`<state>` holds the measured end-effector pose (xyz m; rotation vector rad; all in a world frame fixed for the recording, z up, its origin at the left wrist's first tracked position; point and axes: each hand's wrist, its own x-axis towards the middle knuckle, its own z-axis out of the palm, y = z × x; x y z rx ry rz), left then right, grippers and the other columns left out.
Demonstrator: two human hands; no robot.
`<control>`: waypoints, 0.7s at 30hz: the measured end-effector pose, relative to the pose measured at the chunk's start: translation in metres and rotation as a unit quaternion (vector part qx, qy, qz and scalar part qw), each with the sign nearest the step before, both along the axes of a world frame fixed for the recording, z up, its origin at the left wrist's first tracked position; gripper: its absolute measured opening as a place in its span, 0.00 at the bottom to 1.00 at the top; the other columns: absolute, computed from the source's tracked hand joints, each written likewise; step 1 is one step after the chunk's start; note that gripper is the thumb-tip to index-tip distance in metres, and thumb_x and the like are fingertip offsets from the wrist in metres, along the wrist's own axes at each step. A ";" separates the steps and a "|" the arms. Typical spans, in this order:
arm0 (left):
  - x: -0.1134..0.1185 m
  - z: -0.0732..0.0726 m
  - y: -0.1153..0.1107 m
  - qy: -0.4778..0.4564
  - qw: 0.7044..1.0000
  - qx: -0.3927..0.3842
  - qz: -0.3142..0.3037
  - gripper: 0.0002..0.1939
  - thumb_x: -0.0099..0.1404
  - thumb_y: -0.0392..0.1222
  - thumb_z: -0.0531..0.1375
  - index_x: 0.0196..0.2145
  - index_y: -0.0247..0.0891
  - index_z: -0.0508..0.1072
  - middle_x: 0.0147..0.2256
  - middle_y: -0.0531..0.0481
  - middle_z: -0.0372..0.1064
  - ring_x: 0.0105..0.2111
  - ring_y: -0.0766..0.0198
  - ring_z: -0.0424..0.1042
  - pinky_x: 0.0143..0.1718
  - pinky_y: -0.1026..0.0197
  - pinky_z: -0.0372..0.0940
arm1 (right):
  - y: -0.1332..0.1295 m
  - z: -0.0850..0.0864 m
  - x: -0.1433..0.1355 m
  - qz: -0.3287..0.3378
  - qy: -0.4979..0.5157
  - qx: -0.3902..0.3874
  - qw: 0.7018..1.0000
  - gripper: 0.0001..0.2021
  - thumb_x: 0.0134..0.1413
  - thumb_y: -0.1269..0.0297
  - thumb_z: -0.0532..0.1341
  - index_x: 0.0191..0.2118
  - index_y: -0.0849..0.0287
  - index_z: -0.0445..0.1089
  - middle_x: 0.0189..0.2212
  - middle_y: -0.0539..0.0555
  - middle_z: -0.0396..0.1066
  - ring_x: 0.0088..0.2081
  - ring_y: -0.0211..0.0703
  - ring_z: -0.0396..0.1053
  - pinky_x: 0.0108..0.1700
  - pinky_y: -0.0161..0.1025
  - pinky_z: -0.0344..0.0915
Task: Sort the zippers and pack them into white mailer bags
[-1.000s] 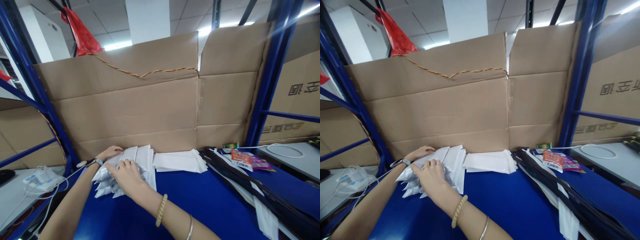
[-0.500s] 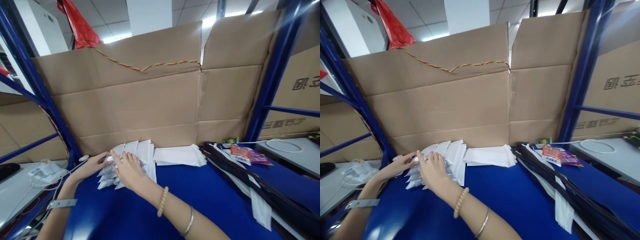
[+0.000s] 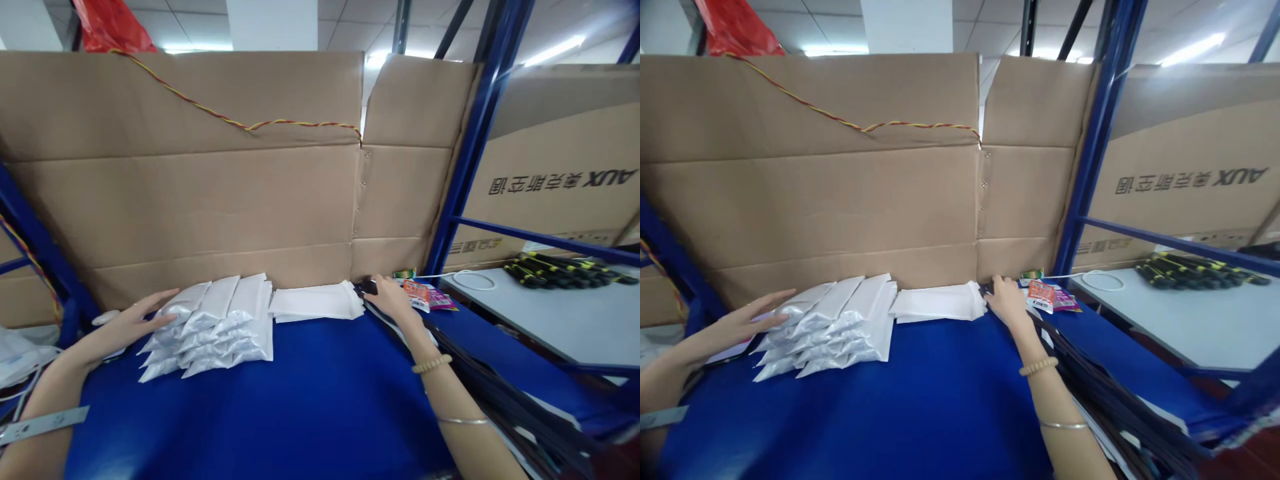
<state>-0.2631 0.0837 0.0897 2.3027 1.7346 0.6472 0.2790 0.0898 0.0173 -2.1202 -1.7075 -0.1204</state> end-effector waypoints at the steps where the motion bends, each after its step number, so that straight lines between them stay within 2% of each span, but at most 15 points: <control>1: 0.006 0.002 -0.001 0.004 0.999 0.038 0.015 0.32 0.54 0.59 0.56 0.55 0.49 0.62 0.58 0.50 0.59 0.57 0.50 0.58 0.58 0.53 0.54 | 0.007 -0.011 0.017 -0.019 0.003 -0.032 0.999 0.24 0.48 0.57 0.62 0.50 0.65 0.63 0.45 0.66 0.66 0.49 0.55 0.63 0.46 0.43 0.58; 4: 0.045 0.012 -0.016 -0.019 0.978 0.196 0.069 0.26 0.56 0.59 0.55 0.50 0.48 0.66 0.56 0.50 0.60 0.57 0.48 0.56 0.59 0.49 0.50 | 0.022 -0.038 0.045 -0.057 0.013 -0.107 0.993 0.31 0.39 0.51 0.66 0.48 0.66 0.65 0.46 0.69 0.66 0.50 0.60 0.63 0.45 0.46 0.59; 7: 0.115 0.017 -0.040 -0.085 0.938 0.316 0.111 0.17 0.63 0.53 0.49 0.47 0.48 0.65 0.52 0.52 0.62 0.53 0.54 0.61 0.56 0.51 0.56 | 0.031 -0.052 0.052 -0.081 0.045 -0.093 0.991 0.26 0.37 0.55 0.67 0.43 0.66 0.69 0.45 0.69 0.66 0.50 0.63 0.63 0.46 0.50 0.58; 9: 0.169 0.009 -0.054 -0.098 0.945 0.305 0.062 0.14 0.64 0.49 0.49 0.44 0.48 0.67 0.46 0.51 0.66 0.47 0.56 0.66 0.51 0.51 0.62 | 0.035 -0.056 0.053 -0.093 0.073 -0.065 0.991 0.20 0.40 0.61 0.65 0.40 0.66 0.70 0.43 0.69 0.68 0.49 0.62 0.64 0.47 0.50 0.58; 10: 0.196 0.000 -0.057 -0.087 0.959 0.271 0.008 0.13 0.65 0.48 0.48 0.43 0.48 0.68 0.43 0.51 0.68 0.44 0.56 0.67 0.48 0.51 0.63 | 0.037 -0.057 0.054 -0.096 0.085 -0.057 0.990 0.17 0.41 0.63 0.63 0.39 0.66 0.70 0.42 0.69 0.68 0.49 0.61 0.65 0.46 0.50 0.58; 12: 0.242 -0.026 -0.057 -0.004 0.976 0.145 -0.161 0.14 0.65 0.44 0.48 0.43 0.49 0.70 0.42 0.49 0.69 0.43 0.56 0.67 0.47 0.51 0.63 | 0.038 -0.059 0.058 -0.095 0.104 -0.050 0.989 0.14 0.43 0.65 0.61 0.38 0.67 0.70 0.41 0.69 0.69 0.47 0.60 0.66 0.45 0.48 0.59; 13: 0.260 -0.041 -0.053 0.037 0.967 0.105 -0.230 0.14 0.65 0.42 0.48 0.40 0.48 0.72 0.41 0.49 0.69 0.44 0.56 0.67 0.48 0.51 0.62 | 0.038 -0.060 0.061 -0.093 0.116 -0.045 0.988 0.14 0.44 0.65 0.61 0.38 0.67 0.70 0.40 0.68 0.70 0.46 0.59 0.67 0.45 0.48 0.60; 14: 0.275 -0.058 -0.047 0.068 0.956 0.087 -0.271 0.13 0.65 0.41 0.48 0.38 0.47 0.73 0.43 0.48 0.69 0.46 0.56 0.66 0.49 0.50 0.61 | 0.038 -0.060 0.064 -0.089 0.130 -0.040 0.987 0.13 0.44 0.65 0.60 0.37 0.66 0.70 0.39 0.68 0.70 0.45 0.58 0.67 0.44 0.46 0.60; 16: 0.295 -0.089 -0.030 0.106 0.951 0.088 -0.277 0.12 0.64 0.41 0.51 0.37 0.45 0.74 0.50 0.47 0.65 0.55 0.50 0.58 0.54 0.46 0.56 | 0.038 -0.060 0.071 -0.081 0.163 -0.024 0.983 0.11 0.46 0.64 0.59 0.36 0.65 0.70 0.37 0.66 0.71 0.44 0.55 0.68 0.43 0.44 0.61; 18: 0.305 -0.113 -0.010 0.119 0.958 0.095 -0.245 0.11 0.63 0.42 0.53 0.41 0.44 0.73 0.58 0.48 0.56 0.61 0.45 0.47 0.56 0.42 0.52 | 0.037 -0.058 0.077 -0.068 0.201 -0.007 0.977 0.10 0.48 0.64 0.57 0.35 0.64 0.69 0.35 0.64 0.71 0.42 0.52 0.69 0.40 0.41 0.61; 21: 0.314 -0.133 0.020 0.119 0.967 0.090 -0.207 0.16 0.64 0.45 0.52 0.49 0.45 0.68 0.61 0.48 0.51 0.62 0.45 0.44 0.57 0.40 0.49 | 0.036 -0.053 0.080 -0.029 0.275 0.009 0.961 0.09 0.51 0.63 0.54 0.33 0.63 0.67 0.26 0.59 0.70 0.30 0.44 0.70 0.33 0.37 0.62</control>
